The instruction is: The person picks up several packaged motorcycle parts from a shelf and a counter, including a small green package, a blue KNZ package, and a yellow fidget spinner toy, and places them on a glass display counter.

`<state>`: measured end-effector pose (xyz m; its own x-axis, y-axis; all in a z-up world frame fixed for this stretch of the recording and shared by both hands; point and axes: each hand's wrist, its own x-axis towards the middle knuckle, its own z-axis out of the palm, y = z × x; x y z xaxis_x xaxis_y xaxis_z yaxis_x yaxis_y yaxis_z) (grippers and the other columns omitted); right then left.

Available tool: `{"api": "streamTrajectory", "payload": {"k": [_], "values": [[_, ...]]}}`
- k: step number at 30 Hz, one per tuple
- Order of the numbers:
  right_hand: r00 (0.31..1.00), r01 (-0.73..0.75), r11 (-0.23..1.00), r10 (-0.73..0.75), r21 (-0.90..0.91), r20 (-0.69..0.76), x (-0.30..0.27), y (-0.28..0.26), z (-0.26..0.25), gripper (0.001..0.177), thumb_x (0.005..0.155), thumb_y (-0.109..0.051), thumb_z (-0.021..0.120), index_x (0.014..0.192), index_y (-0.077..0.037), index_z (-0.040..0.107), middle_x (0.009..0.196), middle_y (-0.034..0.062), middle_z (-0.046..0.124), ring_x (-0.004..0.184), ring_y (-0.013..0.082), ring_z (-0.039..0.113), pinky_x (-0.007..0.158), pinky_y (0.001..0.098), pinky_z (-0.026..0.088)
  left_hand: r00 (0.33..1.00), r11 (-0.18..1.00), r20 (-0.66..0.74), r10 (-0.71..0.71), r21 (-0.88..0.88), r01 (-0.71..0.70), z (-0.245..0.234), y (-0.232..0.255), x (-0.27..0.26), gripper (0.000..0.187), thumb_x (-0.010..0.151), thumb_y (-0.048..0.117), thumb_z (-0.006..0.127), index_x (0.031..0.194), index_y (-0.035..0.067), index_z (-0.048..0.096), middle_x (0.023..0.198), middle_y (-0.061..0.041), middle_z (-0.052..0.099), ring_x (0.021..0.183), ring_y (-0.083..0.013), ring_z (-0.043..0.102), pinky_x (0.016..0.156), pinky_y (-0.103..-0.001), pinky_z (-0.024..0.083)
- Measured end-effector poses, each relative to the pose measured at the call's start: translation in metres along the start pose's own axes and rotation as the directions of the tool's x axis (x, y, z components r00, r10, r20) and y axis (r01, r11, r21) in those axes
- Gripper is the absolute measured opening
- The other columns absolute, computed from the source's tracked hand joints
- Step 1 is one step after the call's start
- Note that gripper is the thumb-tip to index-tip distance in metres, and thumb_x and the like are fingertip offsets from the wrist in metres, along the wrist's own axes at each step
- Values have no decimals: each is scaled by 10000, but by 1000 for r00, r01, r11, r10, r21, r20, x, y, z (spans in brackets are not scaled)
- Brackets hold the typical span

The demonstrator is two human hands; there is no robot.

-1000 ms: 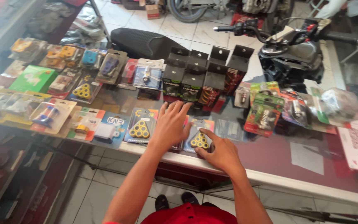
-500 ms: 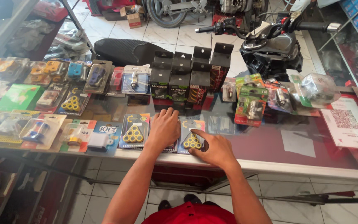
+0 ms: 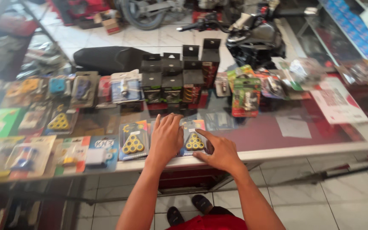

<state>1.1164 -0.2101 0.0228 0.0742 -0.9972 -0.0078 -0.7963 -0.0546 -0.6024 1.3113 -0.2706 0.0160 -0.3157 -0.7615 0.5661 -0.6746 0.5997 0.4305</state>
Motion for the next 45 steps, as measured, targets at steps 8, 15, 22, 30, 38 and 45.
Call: {"api": "streamTrajectory", "payload": {"k": [8, 15, 22, 30, 38, 45], "values": [[938, 74, 976, 1, 205, -346, -60, 13, -11, 482, 802, -124, 824, 1262, -93, 683, 964, 96, 642, 824, 233, 659, 762, 367, 560, 984, 952, 75, 164, -274, -138, 9, 67, -15, 303, 892, 35, 616, 1193, 11, 634, 1230, -154, 665, 1272, -350, 571, 1182, -551, 327], [859, 0, 990, 72, 141, -506, -111, 40, -49, 407, 825, -121, 791, 1220, -84, 699, 1103, 86, 685, 1036, 272, 681, 890, 372, 540, 931, 885, 180, 317, -410, -222, 51, 120, -14, 336, 875, 17, 606, 1210, 2, 630, 1264, -164, 652, 1321, -355, 538, 1175, -573, 297], [794, -260, 957, 290, 133, -534, -153, 88, -82, 392, 851, -150, 763, 1237, -108, 706, 1169, 79, 677, 1116, 292, 638, 957, 417, 513, 841, 832, 268, 470, -453, -320, 101, 188, -1, 330, 874, 49, 621, 1202, 6, 625, 1281, -170, 639, 1322, -373, 520, 1155, -586, 302], [750, -401, 871, 490, 283, -445, -216, 188, -146, 507, 864, -202, 764, 1348, -125, 633, 1449, 117, 535, 1339, 344, 513, 1087, 425, 438, 748, 782, 324, 579, -481, -397, 188, 296, 13, 350, 857, 71, 635, 1202, 12, 631, 1314, -168, 626, 1343, -368, 499, 1137, -593, 306], [652, -442, 812, 582, 380, -486, -296, 304, -210, 511, 878, -233, 733, 1360, -115, 611, 1487, 84, 537, 1370, 308, 521, 1107, 406, 445, 653, 650, 271, 707, -613, -449, 301, 428, 14, 340, 864, 80, 654, 1197, 12, 649, 1275, -152, 658, 1311, -366, 541, 1118, -569, 347], [447, -505, 718, 692, 478, -567, -371, 353, -247, 488, 905, -255, 722, 1361, -112, 624, 1455, 84, 563, 1353, 295, 543, 1097, 397, 453, 534, 510, 231, 813, -725, -463, 363, 528, 2, 292, 872, 76, 659, 1157, 14, 667, 1238, -141, 672, 1285, -359, 564, 1093, -558, 388]]}}
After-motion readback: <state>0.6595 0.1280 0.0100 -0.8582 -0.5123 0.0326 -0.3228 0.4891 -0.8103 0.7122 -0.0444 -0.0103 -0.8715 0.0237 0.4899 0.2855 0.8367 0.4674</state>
